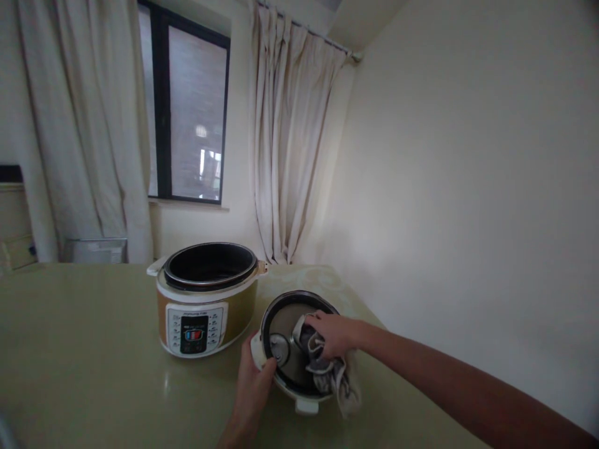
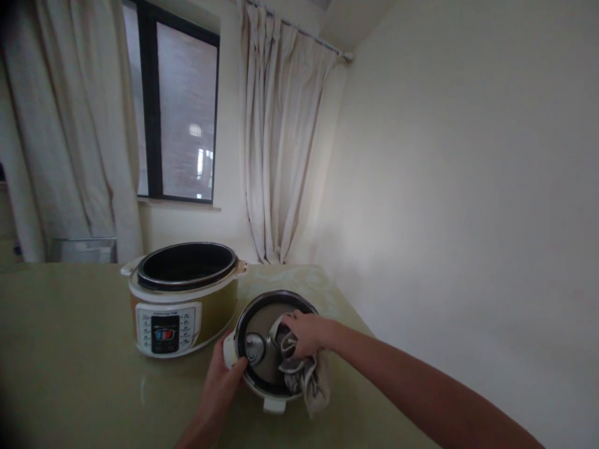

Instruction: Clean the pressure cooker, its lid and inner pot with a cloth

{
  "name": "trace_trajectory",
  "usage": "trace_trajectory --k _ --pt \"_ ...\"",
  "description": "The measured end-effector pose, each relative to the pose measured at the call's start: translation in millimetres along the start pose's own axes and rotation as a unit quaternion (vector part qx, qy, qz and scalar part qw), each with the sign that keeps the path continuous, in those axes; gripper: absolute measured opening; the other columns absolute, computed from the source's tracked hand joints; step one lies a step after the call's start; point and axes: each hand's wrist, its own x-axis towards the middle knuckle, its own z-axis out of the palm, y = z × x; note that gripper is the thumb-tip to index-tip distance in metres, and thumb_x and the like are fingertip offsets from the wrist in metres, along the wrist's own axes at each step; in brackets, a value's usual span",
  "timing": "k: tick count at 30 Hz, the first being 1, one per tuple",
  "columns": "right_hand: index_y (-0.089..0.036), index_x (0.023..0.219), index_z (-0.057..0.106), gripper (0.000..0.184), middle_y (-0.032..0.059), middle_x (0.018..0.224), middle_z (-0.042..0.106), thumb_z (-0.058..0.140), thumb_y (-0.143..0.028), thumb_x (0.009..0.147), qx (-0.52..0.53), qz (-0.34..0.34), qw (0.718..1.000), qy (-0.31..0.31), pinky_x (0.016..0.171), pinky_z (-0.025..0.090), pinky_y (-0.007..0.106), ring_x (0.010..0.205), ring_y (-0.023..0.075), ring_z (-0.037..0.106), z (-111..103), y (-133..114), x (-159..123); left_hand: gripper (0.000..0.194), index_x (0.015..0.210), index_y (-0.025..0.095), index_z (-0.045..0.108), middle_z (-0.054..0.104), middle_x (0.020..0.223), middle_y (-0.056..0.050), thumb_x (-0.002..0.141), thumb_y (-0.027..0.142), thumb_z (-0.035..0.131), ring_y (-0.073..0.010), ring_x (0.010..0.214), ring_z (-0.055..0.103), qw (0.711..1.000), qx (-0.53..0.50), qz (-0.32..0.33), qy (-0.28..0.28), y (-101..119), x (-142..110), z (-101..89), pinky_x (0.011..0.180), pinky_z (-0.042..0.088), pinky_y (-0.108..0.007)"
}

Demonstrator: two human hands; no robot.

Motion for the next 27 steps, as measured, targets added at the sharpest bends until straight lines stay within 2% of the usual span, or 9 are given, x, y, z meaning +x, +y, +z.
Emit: trace_trajectory --k 3,7,9,11,13,16,20,23,27 --pt "-0.019 0.144 0.06 0.076 0.0218 0.135 0.064 0.083 -0.027 0.072 -0.086 0.065 0.994 0.025 0.086 0.061 0.048 0.11 0.0394 0.072 -13.2 2.6 16.0 0.081 0.138 0.016 0.055 0.074 0.12 -0.012 0.062 0.033 0.075 -0.0316 0.113 0.071 1.0 -0.022 0.0 -0.002 -3.8 -0.6 -1.2 0.1 0.056 -0.042" --pt "-0.017 0.135 0.064 0.057 0.0235 0.137 0.062 0.077 -0.015 0.08 -0.143 0.054 0.983 0.097 0.093 0.06 0.049 0.12 0.0397 0.067 -17.5 -28.8 55.3 0.081 0.138 0.019 0.056 0.075 0.115 -0.011 0.062 0.035 0.08 -0.0307 0.102 0.073 0.999 -0.042 -0.029 -0.005 -16.7 -1.0 -4.8 0.086 0.06 -0.04" --pt "-0.017 0.139 0.06 0.054 0.0213 0.138 0.062 0.073 -0.018 0.086 -0.141 -0.004 0.98 0.137 0.098 0.058 0.048 0.125 0.0377 0.064 -15.9 -52.3 73.1 0.082 0.14 0.021 0.054 0.075 0.115 -0.01 0.064 0.038 0.08 -0.0293 0.096 0.073 0.998 -0.049 -0.046 -0.002 -19.6 -1.8 -6.1 0.079 0.061 -0.039" --pt "-0.016 0.139 0.059 0.05 0.0182 0.131 0.066 0.071 -0.025 0.092 -0.141 -0.091 0.971 0.17 0.1 0.057 0.048 0.122 0.035 0.064 -13.7 -70.2 85.9 0.082 0.14 0.022 0.054 0.075 0.116 -0.011 0.064 0.039 0.079 -0.0285 0.095 0.073 0.997 -0.048 -0.057 0.0 -18.1 -2.6 -6.5 0.075 0.061 -0.037" --pt "-0.014 0.135 0.061 0.046 0.0167 0.125 0.068 0.072 -0.03 0.093 -0.152 -0.172 0.956 0.181 0.102 0.056 0.047 0.119 0.0334 0.063 -12.1 -74.4 92.5 0.083 0.138 0.023 0.054 0.074 0.116 -0.011 0.061 0.037 0.08 -0.0279 0.096 0.073 0.996 -0.043 -0.073 0.008 -13.0 -3.3 -5.5 0.072 0.061 -0.035" --pt "-0.017 0.13 0.066 0.035 0.0158 0.135 0.065 0.069 -0.024 0.096 -0.182 -0.221 0.943 0.17 0.106 0.052 0.046 0.123 0.0311 0.06 -10.3 -50.6 89.1 0.085 0.138 0.024 0.054 0.074 0.116 -0.01 0.059 0.036 0.082 -0.0261 0.093 0.073 0.994 -0.046 -0.1 0.026 -3.0 -4.9 -1.3 0.07 0.061 -0.034" --pt "-0.022 0.128 0.072 0.031 0.0163 0.146 0.059 0.065 -0.021 0.097 -0.182 -0.127 0.96 0.169 0.108 0.049 0.049 0.131 0.033 0.056 -7.5 -0.7 64.5 0.081 0.139 0.026 0.053 0.073 0.119 -0.01 0.064 0.036 0.082 -0.0246 0.094 0.074 0.991 -0.064 -0.112 0.043 5.9 -6.8 3.8 0.071 0.062 -0.035" --pt "-0.021 0.137 0.069 0.052 0.0187 0.14 0.061 0.077 -0.027 0.086 -0.153 -0.086 0.976 0.127 0.112 0.046 0.052 0.132 0.0359 0.056 -7.4 15.0 41.7 0.079 0.14 0.024 0.053 0.072 0.12 -0.011 0.066 0.034 0.081 -0.0245 0.092 0.073 0.992 -0.053 -0.106 0.052 5.7 -5.1 4.0 0.07 0.062 -0.036" --pt "-0.021 0.146 0.064 0.075 0.022 0.143 0.058 0.082 -0.05 0.079 -0.092 -0.035 0.994 0.04 0.113 0.044 0.059 0.137 0.0448 0.052 -15.0 6.9 17.6 0.073 0.136 0.02 0.058 0.072 0.115 -0.01 0.068 0.032 0.082 -0.025 0.094 0.073 0.997 -0.024 -0.045 0.063 0.6 -0.5 1.0 0.08 0.063 -0.04"
